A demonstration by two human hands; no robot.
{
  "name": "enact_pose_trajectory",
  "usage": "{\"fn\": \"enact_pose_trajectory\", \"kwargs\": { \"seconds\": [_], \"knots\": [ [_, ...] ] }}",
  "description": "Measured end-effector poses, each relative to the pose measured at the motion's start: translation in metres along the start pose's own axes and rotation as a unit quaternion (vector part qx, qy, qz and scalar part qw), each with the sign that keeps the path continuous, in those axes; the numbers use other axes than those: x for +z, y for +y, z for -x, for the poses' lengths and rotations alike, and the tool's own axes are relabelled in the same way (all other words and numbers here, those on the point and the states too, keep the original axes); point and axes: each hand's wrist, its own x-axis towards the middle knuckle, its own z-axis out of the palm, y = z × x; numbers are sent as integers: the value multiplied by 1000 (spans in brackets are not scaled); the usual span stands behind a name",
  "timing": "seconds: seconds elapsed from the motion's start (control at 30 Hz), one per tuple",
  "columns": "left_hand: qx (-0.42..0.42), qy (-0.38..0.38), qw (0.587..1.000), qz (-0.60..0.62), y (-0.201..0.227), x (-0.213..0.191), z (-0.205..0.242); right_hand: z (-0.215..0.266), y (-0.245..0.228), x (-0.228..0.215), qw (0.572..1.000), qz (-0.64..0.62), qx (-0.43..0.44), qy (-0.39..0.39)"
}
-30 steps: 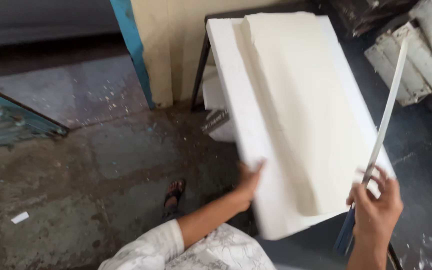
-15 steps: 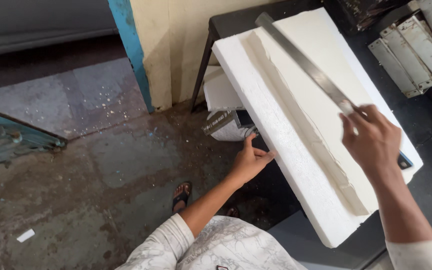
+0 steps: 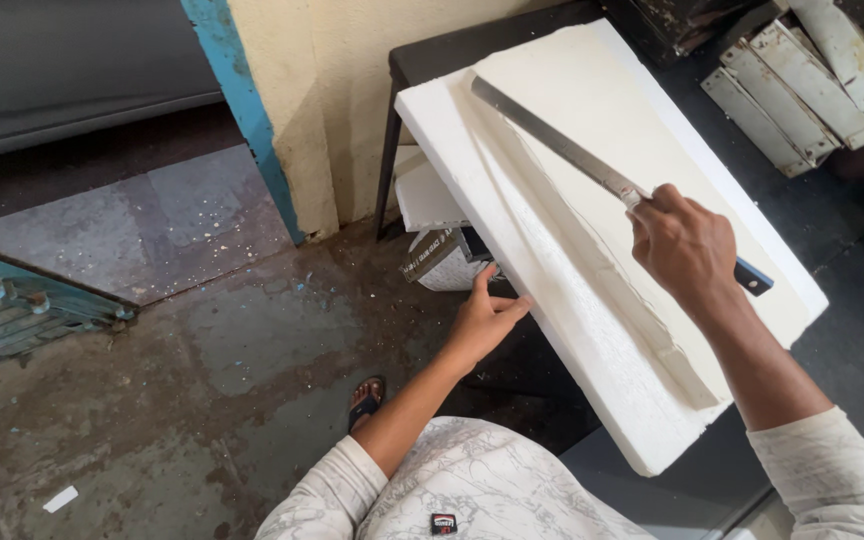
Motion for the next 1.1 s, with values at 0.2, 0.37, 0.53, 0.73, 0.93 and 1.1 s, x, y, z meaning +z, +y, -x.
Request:
{"fn": "enact_pose_trajectory", "kwargs": {
  "seconds": [0.2, 0.37, 0.53, 0.73, 0.93, 1.1],
  "knots": [
    [-15, 7, 1000, 10, -16, 7, 11, 55, 2, 2, 996, -71, 43, -39],
    [-23, 20, 999, 19, -29, 11, 16, 96, 8, -1, 966, -223, 119, -51],
    [-4, 25, 999, 42, -28, 18, 34, 125, 30, -9, 784, -499, 308, -203],
    [75, -11, 995, -61, 15, 45, 59, 163, 35, -41, 542, -777, 309, -88],
    [152, -269, 939, -151, 53, 125, 80, 182, 11, -71, 586, -718, 361, 100],
    [88, -381, 920, -1, 46, 213, 103, 212, 7, -71, 506, -694, 400, 320]
  ]
}}
